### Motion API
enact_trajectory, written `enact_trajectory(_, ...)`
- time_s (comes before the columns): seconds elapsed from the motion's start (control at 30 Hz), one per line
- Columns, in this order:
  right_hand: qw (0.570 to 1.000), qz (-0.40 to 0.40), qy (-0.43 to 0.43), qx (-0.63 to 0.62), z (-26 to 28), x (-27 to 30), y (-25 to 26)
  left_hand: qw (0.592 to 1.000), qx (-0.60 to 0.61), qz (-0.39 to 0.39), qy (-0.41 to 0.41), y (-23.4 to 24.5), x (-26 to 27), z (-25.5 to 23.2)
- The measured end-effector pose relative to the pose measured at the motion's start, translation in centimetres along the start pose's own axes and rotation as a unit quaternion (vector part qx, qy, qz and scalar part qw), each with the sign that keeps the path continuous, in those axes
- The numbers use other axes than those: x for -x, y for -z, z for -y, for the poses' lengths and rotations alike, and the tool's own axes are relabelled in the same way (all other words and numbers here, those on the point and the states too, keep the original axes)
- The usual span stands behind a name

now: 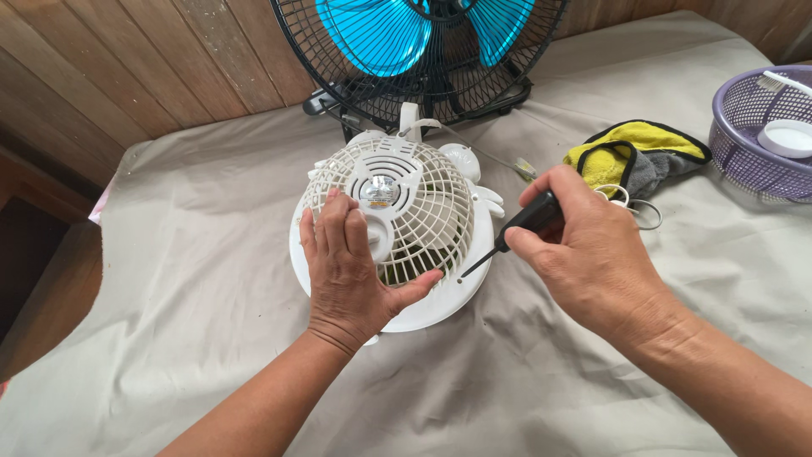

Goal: The person uses a screwdriver to remove screws from the base of a small white electric fan. They repeatedly unscrew, rotate, and reposition the fan while working on different screw locations around the base. The fan remains assembled throughout the clip.

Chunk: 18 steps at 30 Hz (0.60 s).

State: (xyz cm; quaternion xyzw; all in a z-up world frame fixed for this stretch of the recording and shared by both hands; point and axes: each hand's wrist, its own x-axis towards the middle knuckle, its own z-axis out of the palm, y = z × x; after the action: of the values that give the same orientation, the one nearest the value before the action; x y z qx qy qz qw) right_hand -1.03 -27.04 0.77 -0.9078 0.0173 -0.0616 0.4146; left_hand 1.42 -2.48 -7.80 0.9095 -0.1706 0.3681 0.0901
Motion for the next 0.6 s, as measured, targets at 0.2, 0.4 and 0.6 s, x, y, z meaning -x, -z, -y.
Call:
enact_trajectory(0.2,0.999,0.006,0.051,0.009,0.8,-0.3,-0.5,1.0,-0.001,0.004,0.0,0.1,-0.1,-0.1)
enact_trajectory(0.4,0.994,0.013,0.107,0.006,1.1,-0.4,-1.0,1.0,-0.005,0.005,0.003,0.1,-0.1,-0.3)
enact_trajectory(0.6,0.993,0.008,0.116,0.035,1.2,-0.4,-1.0,1.0,-0.007,0.008,0.002,0.1,-0.2,-0.2)
